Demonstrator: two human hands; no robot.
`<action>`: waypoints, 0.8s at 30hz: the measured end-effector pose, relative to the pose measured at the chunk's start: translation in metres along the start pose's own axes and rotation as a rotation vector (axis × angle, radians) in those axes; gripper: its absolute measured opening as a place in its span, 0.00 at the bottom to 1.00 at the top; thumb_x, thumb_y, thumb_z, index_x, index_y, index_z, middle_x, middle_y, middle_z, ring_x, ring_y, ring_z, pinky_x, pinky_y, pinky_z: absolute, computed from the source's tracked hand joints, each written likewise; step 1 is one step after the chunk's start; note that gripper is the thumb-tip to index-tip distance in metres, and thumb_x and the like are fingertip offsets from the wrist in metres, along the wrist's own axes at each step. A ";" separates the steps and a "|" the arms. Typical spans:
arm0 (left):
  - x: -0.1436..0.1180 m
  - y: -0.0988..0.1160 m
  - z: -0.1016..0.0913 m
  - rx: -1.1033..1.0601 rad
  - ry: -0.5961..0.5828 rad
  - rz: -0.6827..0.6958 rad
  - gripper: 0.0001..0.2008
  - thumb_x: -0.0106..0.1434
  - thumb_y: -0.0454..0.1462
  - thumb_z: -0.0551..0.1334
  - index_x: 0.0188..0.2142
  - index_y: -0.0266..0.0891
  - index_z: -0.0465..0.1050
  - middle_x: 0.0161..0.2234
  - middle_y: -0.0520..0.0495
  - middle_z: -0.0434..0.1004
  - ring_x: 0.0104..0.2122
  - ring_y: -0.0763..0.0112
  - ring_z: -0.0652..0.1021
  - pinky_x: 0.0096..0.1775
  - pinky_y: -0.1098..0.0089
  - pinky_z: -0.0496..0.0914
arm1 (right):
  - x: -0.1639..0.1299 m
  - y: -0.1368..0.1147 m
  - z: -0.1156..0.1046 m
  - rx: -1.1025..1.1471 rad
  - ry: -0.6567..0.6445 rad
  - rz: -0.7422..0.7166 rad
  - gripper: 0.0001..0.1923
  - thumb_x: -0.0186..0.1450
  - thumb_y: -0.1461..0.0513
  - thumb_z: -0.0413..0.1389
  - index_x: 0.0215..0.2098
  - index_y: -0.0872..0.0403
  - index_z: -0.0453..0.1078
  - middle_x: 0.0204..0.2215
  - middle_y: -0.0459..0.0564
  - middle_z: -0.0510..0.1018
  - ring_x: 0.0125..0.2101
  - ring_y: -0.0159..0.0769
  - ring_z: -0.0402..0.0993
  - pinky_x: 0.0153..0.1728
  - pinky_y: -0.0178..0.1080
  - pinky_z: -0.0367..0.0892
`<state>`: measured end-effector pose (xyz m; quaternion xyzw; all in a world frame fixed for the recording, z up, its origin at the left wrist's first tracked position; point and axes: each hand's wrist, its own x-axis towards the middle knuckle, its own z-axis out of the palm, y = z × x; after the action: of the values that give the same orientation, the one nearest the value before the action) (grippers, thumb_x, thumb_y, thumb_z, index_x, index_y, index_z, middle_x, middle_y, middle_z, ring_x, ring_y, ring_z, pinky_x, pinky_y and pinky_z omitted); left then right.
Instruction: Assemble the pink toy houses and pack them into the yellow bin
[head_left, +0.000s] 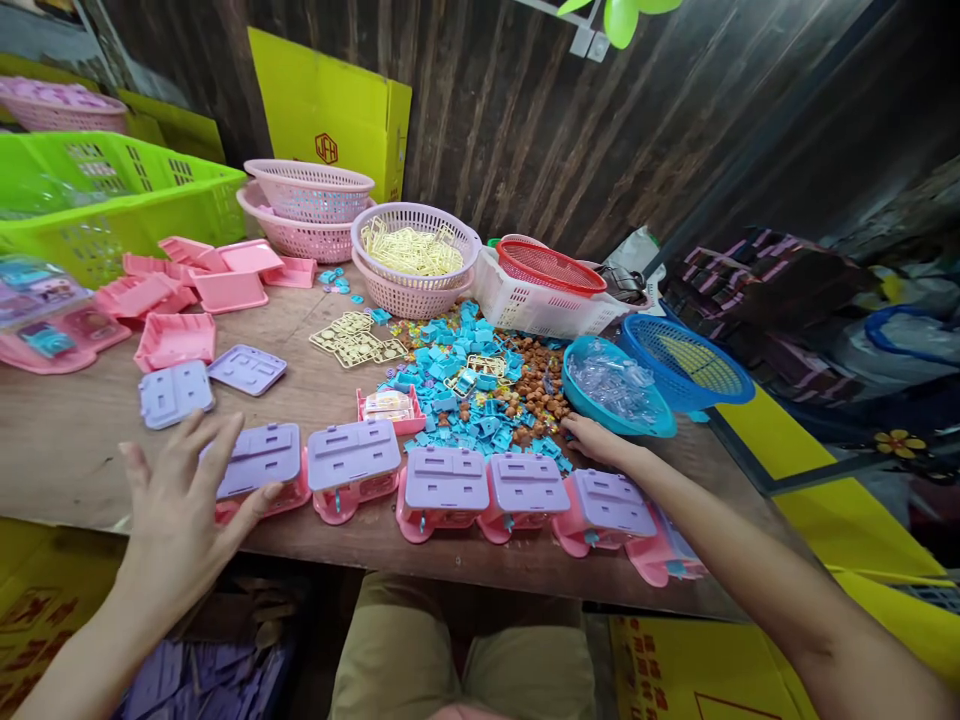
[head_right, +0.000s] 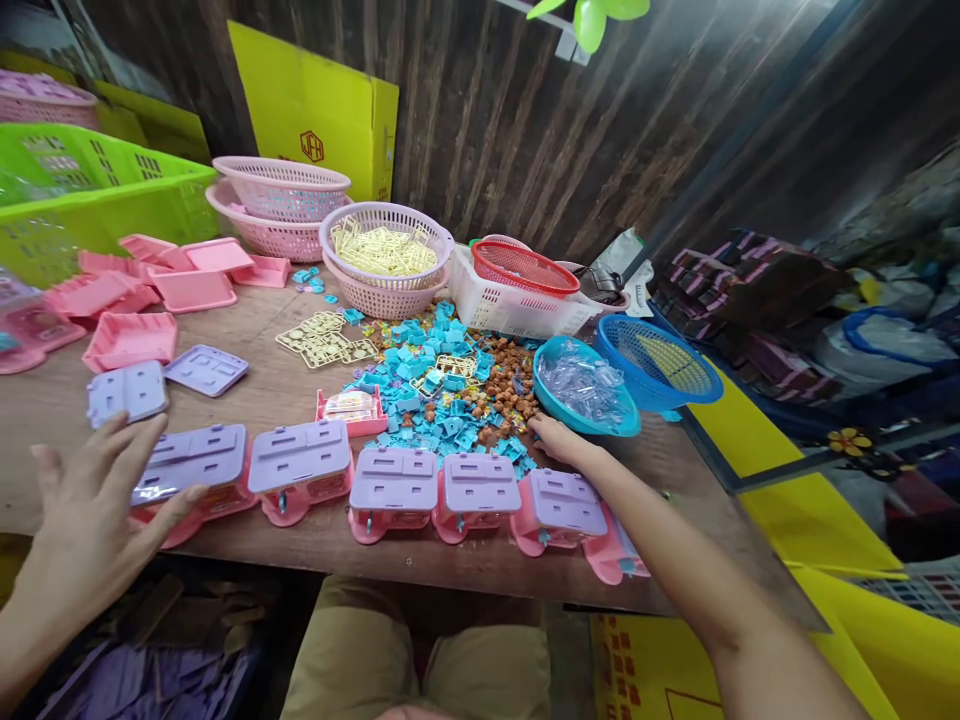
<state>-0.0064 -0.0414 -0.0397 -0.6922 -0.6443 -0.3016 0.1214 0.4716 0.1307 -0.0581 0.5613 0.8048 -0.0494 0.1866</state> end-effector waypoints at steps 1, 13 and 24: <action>-0.002 0.002 0.002 -0.004 0.026 0.026 0.31 0.67 0.42 0.50 0.64 0.55 0.34 0.56 0.42 0.61 0.61 0.51 0.57 0.59 0.41 0.42 | 0.000 0.001 0.000 0.001 0.000 -0.003 0.11 0.58 0.71 0.54 0.39 0.59 0.67 0.41 0.58 0.72 0.43 0.43 0.70 0.40 0.37 0.62; -0.012 0.042 0.028 -0.075 0.160 0.368 0.27 0.62 0.33 0.57 0.60 0.38 0.55 0.48 0.35 0.71 0.56 0.51 0.65 0.60 0.44 0.44 | -0.002 0.012 0.004 -0.025 0.065 0.011 0.14 0.58 0.70 0.55 0.43 0.58 0.66 0.44 0.59 0.72 0.43 0.42 0.72 0.40 0.36 0.64; -0.006 0.073 0.036 -0.187 0.145 0.415 0.20 0.62 0.32 0.57 0.55 0.36 0.62 0.45 0.37 0.73 0.51 0.54 0.69 0.56 0.50 0.54 | 0.000 0.003 0.008 -0.077 0.015 0.044 0.09 0.65 0.62 0.54 0.41 0.59 0.68 0.41 0.52 0.74 0.40 0.35 0.72 0.43 0.43 0.67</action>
<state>0.0739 -0.0371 -0.0553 -0.7944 -0.4472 -0.3777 0.1621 0.4765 0.1298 -0.0651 0.5715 0.7950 -0.0100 0.2031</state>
